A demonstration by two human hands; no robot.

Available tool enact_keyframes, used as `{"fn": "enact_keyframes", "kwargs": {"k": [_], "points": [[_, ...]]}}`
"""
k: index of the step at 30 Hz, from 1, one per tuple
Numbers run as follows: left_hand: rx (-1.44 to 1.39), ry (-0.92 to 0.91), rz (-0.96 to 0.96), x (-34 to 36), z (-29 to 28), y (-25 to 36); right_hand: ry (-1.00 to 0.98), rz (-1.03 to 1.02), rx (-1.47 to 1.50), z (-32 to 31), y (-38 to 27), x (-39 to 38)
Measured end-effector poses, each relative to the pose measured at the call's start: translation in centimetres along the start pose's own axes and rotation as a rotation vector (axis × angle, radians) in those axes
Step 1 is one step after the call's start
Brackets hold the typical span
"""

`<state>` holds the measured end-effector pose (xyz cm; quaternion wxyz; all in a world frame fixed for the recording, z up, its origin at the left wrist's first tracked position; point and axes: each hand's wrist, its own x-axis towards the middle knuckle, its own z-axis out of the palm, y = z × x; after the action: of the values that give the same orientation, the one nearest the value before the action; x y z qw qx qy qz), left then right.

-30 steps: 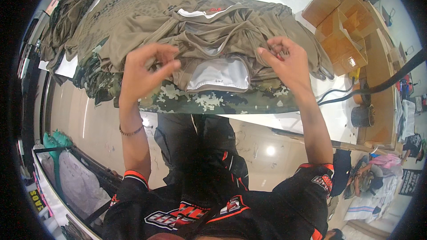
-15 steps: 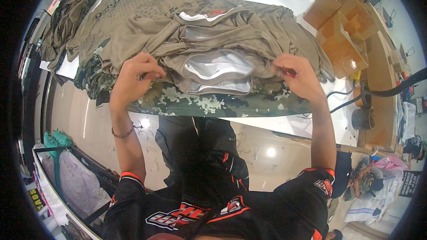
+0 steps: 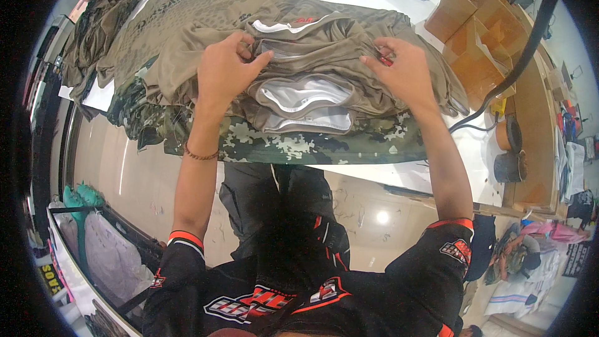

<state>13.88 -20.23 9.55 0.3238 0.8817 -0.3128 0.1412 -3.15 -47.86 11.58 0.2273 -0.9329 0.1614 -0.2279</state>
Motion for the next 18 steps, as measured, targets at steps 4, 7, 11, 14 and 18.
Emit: {"fn": "enact_keyframes", "kwargs": {"k": [4,7,11,14,18], "points": [[-0.184,0.054,-0.014,0.0,0.4,-1.0,0.134,-0.096,0.054,0.9,1.4,0.0],[-0.344,0.034,-0.051,-0.9,-2.6,-0.9,0.14,-0.17,0.213,-0.3,1.3,-1.4],[-0.325,-0.331,-0.023,-2.8,-6.8,-0.8,-0.422,-0.319,0.345,-3.6,1.8,-2.7],[-0.254,-0.719,0.129,-3.0,-8.6,-0.6,-0.683,-0.246,0.313,-4.5,1.9,-2.9],[-0.483,-0.495,-0.037,-1.5,-8.0,-0.3,-0.253,0.004,0.364,-2.9,2.6,-2.0]]}}
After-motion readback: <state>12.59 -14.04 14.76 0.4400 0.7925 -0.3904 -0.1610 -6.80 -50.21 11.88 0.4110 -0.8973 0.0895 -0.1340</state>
